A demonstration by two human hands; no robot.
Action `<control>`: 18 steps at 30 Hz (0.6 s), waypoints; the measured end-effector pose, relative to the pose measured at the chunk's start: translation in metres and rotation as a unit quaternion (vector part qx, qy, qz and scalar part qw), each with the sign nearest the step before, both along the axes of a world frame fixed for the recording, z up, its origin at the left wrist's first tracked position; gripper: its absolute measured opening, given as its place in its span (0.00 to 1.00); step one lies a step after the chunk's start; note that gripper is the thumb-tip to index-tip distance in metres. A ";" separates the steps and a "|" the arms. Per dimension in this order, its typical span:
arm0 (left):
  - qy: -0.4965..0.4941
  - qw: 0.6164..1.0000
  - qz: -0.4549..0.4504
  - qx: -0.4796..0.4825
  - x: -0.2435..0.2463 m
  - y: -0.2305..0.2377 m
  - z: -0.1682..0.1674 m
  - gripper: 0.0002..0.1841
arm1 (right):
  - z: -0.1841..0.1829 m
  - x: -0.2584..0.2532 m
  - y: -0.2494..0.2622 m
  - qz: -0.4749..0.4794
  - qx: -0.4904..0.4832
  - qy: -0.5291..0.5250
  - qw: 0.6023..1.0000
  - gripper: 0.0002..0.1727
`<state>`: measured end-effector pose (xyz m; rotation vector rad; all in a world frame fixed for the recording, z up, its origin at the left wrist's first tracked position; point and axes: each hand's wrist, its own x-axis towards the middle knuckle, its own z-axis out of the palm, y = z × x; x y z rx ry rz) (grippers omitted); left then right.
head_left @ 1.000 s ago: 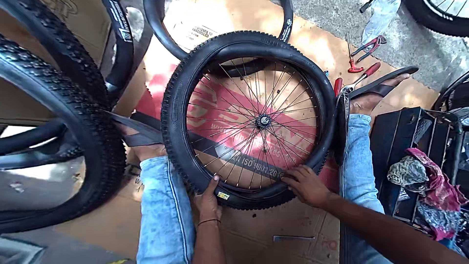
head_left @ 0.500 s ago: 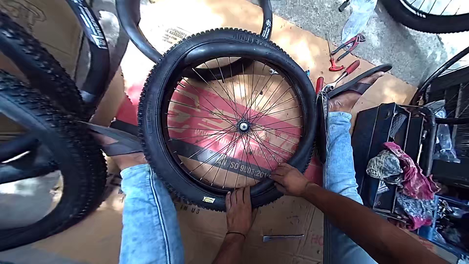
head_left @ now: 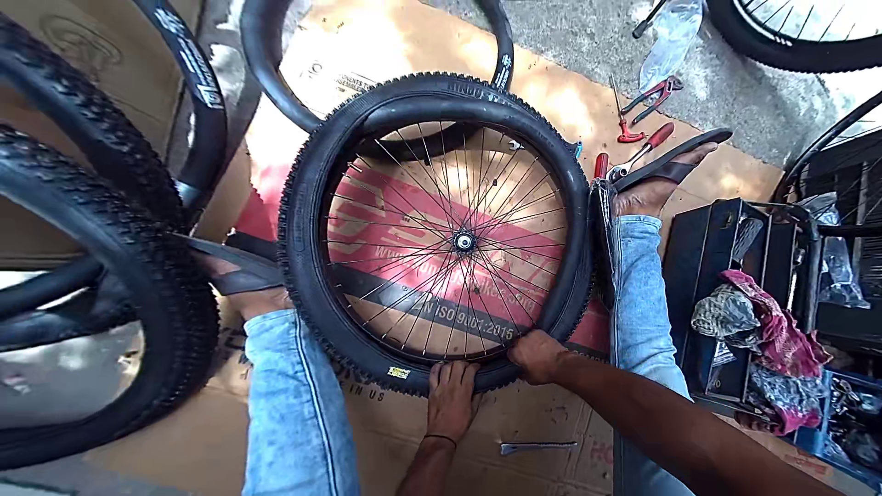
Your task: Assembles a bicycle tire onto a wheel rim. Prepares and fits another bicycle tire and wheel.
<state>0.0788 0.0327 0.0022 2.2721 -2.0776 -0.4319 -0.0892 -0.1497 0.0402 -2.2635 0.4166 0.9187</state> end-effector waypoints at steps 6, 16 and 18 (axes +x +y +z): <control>0.077 0.889 0.451 -0.030 -0.038 0.021 0.039 0.64 | -0.002 0.015 0.012 -0.099 0.036 0.004 0.994 0.17; 0.585 0.422 0.671 -0.172 0.037 -0.032 0.032 0.16 | 0.044 0.095 0.064 -0.359 0.172 -0.180 0.900 0.27; 0.584 0.448 0.658 -0.160 0.064 -0.027 0.026 0.20 | 0.043 0.071 0.059 -0.288 0.057 -0.242 0.925 0.24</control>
